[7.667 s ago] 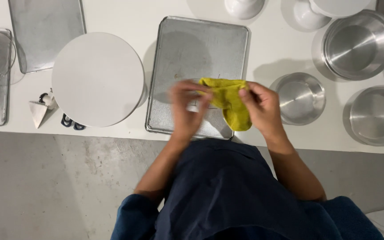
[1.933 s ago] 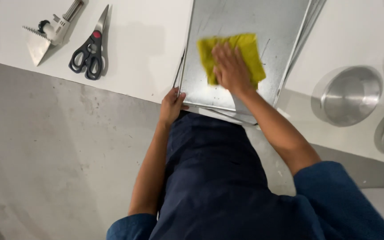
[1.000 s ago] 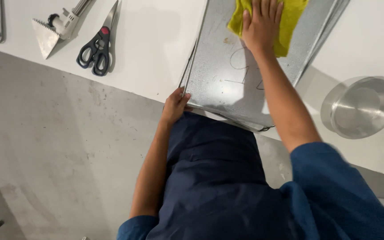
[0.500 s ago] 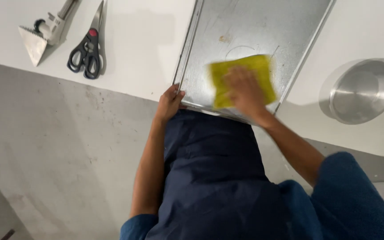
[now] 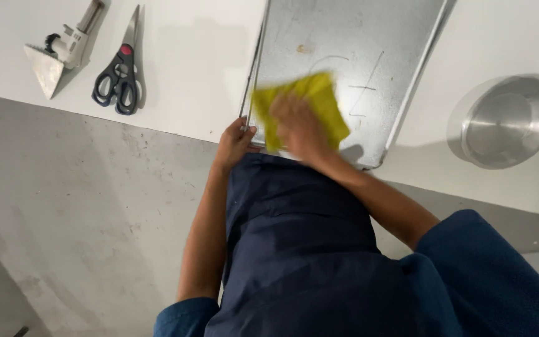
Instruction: Wiping down baking trays with a yellow cloth and placing them onto a storage shelf.
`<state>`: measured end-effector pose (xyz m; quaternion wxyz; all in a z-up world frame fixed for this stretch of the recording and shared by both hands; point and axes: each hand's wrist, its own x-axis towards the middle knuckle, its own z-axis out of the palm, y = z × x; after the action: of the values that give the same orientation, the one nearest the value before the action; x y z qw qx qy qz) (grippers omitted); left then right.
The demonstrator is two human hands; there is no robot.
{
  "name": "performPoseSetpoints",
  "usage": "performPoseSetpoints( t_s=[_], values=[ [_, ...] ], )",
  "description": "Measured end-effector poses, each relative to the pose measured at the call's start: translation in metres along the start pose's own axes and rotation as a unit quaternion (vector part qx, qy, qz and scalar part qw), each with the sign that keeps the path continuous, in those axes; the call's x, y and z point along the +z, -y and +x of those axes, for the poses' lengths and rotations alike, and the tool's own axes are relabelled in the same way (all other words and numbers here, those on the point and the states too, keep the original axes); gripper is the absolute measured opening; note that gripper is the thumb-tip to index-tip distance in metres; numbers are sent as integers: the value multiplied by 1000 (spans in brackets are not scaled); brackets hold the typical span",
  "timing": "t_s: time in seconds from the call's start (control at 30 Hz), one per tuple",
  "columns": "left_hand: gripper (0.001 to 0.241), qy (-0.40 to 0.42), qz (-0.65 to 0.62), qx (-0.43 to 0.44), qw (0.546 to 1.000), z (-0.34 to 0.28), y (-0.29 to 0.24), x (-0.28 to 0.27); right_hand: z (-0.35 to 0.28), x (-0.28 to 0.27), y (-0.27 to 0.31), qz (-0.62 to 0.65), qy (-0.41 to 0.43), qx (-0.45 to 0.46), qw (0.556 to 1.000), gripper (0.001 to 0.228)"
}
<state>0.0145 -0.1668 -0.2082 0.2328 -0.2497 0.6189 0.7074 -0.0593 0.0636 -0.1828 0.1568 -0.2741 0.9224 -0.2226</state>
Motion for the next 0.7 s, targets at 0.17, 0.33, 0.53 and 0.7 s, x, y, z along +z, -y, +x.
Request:
performPoseSetpoints(
  t_s=[0.17,0.33,0.53,0.7],
  values=[
    [34,16,-49,14,999,-3,-2,-2,5,-3,10,-97,76,-175,977,63],
    [36,-11,12,-2,1000,3,14,-5,71,-26,5,-78,82,-180,977,62],
    [43,-47,8,-13,999,-6,-4,2,163,-26,-34,-82,-3,-82,993,56],
    [43,-95,76,17,992,-9,-3,11,221,-25,-74,-79,-114,-40,990,56]
  ],
)
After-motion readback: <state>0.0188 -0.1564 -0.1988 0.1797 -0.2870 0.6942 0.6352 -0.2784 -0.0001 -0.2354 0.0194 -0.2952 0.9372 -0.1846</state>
